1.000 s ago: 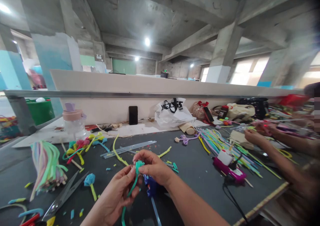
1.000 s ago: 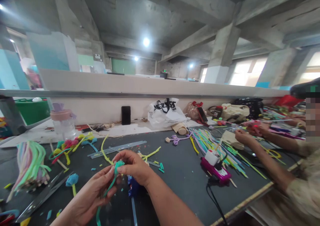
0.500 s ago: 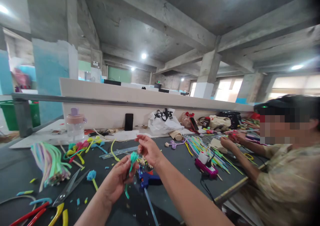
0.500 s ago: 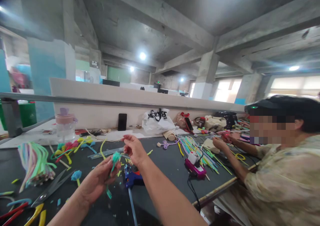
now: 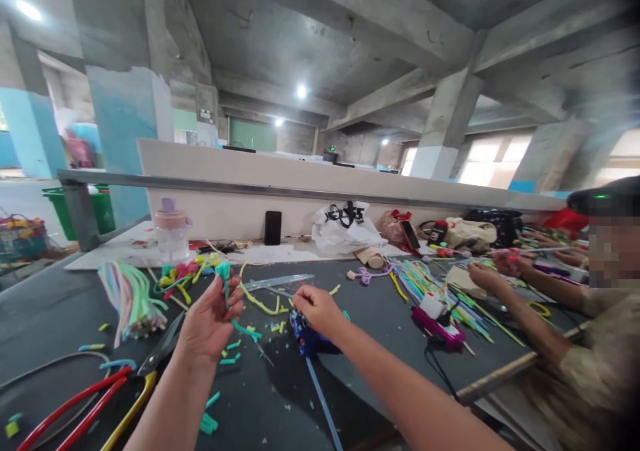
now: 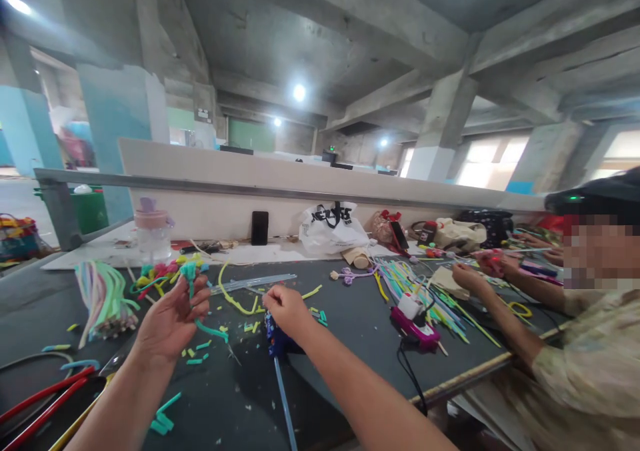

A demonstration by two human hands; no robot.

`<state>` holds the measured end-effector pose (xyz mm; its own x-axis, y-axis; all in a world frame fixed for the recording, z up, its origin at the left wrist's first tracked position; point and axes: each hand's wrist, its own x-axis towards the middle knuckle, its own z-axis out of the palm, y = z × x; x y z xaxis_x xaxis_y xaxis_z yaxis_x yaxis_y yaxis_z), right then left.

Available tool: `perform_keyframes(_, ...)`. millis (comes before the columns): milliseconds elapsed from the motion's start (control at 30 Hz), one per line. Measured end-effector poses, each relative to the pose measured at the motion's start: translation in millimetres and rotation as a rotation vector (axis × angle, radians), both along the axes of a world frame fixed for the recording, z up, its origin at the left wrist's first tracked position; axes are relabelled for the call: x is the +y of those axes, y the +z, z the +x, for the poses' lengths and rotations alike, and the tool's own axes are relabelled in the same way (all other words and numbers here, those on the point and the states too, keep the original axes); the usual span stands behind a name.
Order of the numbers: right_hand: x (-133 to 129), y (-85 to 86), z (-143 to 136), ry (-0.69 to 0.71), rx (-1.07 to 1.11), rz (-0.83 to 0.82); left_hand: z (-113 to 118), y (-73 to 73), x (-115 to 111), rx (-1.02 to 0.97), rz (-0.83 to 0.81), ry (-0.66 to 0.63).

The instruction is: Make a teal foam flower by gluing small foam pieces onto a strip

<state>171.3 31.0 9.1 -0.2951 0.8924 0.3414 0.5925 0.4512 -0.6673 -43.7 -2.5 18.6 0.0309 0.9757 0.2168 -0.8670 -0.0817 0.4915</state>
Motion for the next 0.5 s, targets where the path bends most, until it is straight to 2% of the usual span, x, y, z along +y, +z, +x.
perform_keyframes(167, 6, -4.2, -48, 0.149, -0.439, 0.021, -7, 5.9, -8, -0.071, 0.117, -0.017)
perform_keyframes(300, 8, -11.0, -81, 0.158, -0.721, 0.010, -3, 6.0, -10, -0.063, 0.099, -0.053)
perform_keyframes(400, 9, -13.1, -92, 0.173, -0.854, -0.002, 1, 3.7, -10, -0.015, 0.066, -0.060)
perform_keyframes(500, 2, -10.8, -90, 0.230, -0.915, -0.014, 5, 2.4, -11, 0.029, 0.025, -0.049)
